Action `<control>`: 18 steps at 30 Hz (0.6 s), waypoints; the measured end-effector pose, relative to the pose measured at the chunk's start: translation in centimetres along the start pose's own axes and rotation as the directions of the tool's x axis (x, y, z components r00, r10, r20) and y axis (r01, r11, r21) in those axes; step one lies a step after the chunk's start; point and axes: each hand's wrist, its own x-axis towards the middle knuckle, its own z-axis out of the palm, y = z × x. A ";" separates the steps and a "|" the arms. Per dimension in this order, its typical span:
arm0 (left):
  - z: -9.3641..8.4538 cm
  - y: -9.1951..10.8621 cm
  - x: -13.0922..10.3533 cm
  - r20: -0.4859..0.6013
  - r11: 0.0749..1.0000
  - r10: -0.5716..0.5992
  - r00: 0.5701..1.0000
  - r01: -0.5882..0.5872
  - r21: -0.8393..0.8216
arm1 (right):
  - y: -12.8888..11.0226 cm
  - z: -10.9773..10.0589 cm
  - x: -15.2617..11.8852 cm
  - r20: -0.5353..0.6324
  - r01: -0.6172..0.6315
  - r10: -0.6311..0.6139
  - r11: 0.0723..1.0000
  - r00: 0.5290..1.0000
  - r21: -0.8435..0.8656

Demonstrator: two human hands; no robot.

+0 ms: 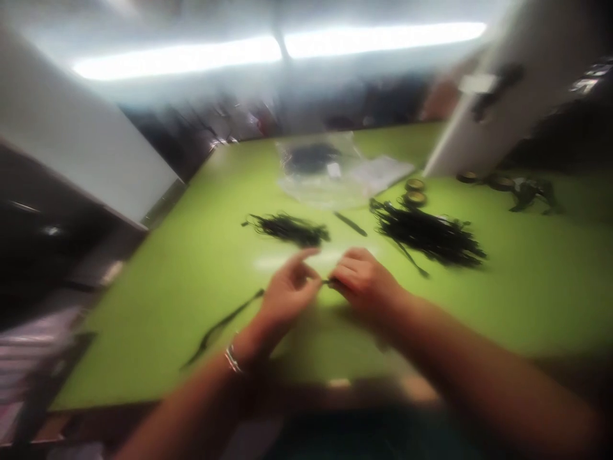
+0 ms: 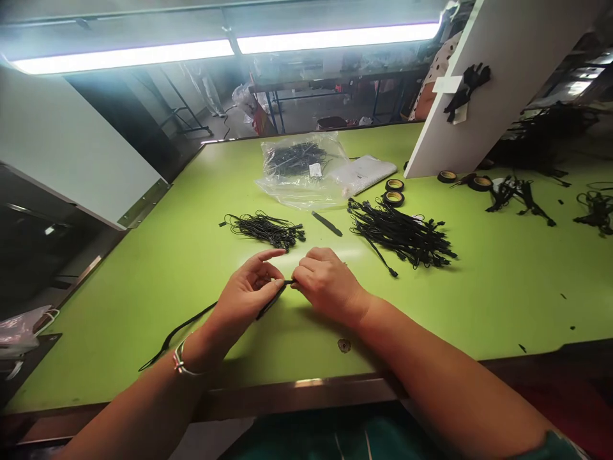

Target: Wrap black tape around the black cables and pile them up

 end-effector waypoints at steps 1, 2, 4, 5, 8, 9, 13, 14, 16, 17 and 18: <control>0.1 -0.1 -0.2 -0.024 0.989 0.111 0.994 -0.108 0.100 | -0.1 -0.1 0.1 0.051 -0.077 0.072 0.991 0.996 0.109; 0.1 -0.3 -0.3 -0.031 0.959 0.219 0.975 -0.210 0.191 | -0.3 -0.2 0.2 0.114 -0.161 0.140 0.965 0.984 0.206; 0.2 -0.6 -0.6 -0.005 0.870 0.387 0.922 -0.363 0.334 | -0.5 -0.5 0.4 0.244 -0.317 0.244 0.889 0.939 0.331; 0.2 -0.8 -0.6 0.009 0.828 0.440 0.898 -0.410 0.382 | -0.6 -0.6 0.4 0.292 -0.371 0.274 0.854 0.917 0.365; 0.2 -0.9 -0.5 0.033 0.800 0.490 0.871 -0.465 0.379 | -0.6 -1.0 0.4 0.338 -0.433 0.301 0.784 0.892 0.445; 0.1 -0.8 -0.4 0.042 0.825 0.471 0.881 -0.457 0.331 | -0.5 -1.0 0.3 0.328 -0.444 0.317 0.765 0.890 0.467; 0.0 -0.2 0.2 0.151 0.967 0.246 0.957 -0.253 0.024 | -0.4 -1.0 0.1 0.121 -0.346 0.327 0.833 0.937 0.432; 0.0 -0.1 0.3 0.174 0.982 0.190 0.966 -0.186 -0.039 | -0.4 -0.9 0.1 0.051 -0.287 0.289 0.885 0.956 0.366; 0.1 0.1 0.3 0.188 0.989 0.110 0.976 -0.090 -0.114 | -0.3 -0.9 0.0 -0.044 -0.164 0.174 0.971 0.984 0.177; 0.1 0.2 0.3 0.186 0.990 0.086 0.979 -0.062 -0.130 | -0.3 -0.8 0.0 -0.064 -0.109 0.114 0.991 0.991 0.080; 0.2 0.2 0.3 0.184 0.989 0.066 0.981 -0.040 -0.141 | -0.2 -0.9 0.0 -0.073 -0.061 0.060 0.998 0.996 -0.003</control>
